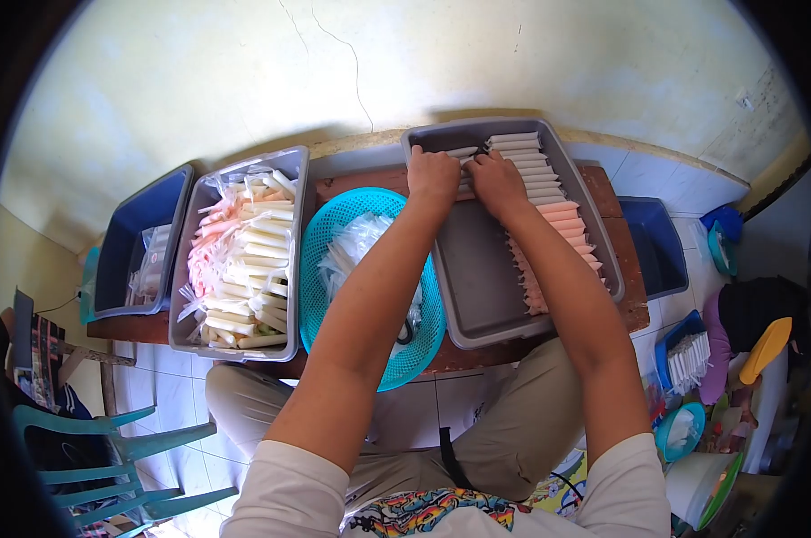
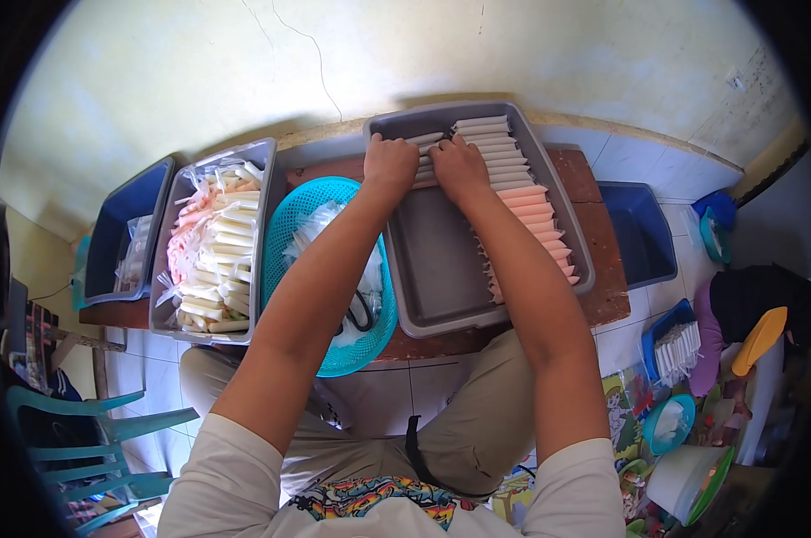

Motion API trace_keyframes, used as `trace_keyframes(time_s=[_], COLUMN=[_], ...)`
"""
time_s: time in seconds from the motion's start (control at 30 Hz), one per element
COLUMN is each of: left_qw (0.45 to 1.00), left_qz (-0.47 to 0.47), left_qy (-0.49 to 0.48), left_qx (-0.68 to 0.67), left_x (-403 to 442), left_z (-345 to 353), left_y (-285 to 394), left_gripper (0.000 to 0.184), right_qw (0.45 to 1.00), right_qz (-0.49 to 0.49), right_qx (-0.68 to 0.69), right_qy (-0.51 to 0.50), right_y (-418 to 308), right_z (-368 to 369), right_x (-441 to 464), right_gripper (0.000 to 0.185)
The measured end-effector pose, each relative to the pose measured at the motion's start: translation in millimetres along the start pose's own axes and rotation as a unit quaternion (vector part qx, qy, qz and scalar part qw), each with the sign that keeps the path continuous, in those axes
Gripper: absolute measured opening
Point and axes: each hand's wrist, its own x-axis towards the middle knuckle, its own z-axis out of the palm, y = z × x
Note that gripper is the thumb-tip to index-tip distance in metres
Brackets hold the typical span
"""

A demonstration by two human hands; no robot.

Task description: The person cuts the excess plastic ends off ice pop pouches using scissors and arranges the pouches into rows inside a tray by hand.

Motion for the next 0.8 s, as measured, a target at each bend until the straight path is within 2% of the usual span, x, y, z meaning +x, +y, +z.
trace_keyframes(time_s=[0.1,0.2,0.27,0.4,0.6,0.67,0.7,0.77,0.8], left_qw=[1.0,1.0,1.0,1.0,0.997,0.984,0.984,0.954,0.953], left_qz=[-0.001,-0.009,-0.005,-0.001,-0.011,-0.002,-0.001,0.031,0.032], left_qy=[-0.008,-0.007,-0.02,-0.02,0.076,0.14,0.142,0.227,0.231], left_qx=[0.01,0.008,0.021,0.024,-0.015,-0.11,-0.11,-0.192,-0.193], left_x=[2,5,5,2,-2,-6,-7,-12,-13], left_z=[3,5,6,5,9,5,5,4,5], left_y=[-1,-1,-1,-1,-3,-7,-8,-9,-10], left_gripper=[0.016,0.017,0.017,0.015,0.015,0.018,0.018,0.016,0.016], right_qw=[1.0,1.0,0.999,0.999,0.999,0.999,0.999,0.996,0.997], right_qz=[0.0,0.005,0.016,0.02,0.001,0.008,0.008,0.031,0.03], right_qx=[0.001,0.015,-0.001,-0.001,0.024,0.051,0.049,0.08,0.076], right_qy=[0.012,-0.001,-0.045,-0.047,-0.023,0.0,0.001,0.001,0.003], right_y=[-1,0,-1,-2,9,15,16,17,17], right_z=[-1,-3,-4,-7,-29,-36,-42,-53,-58], right_x=[0,3,3,2,-6,-9,-11,-16,-19], right_gripper=[0.019,0.018,0.017,0.017,0.02,0.02,0.02,0.018,0.018])
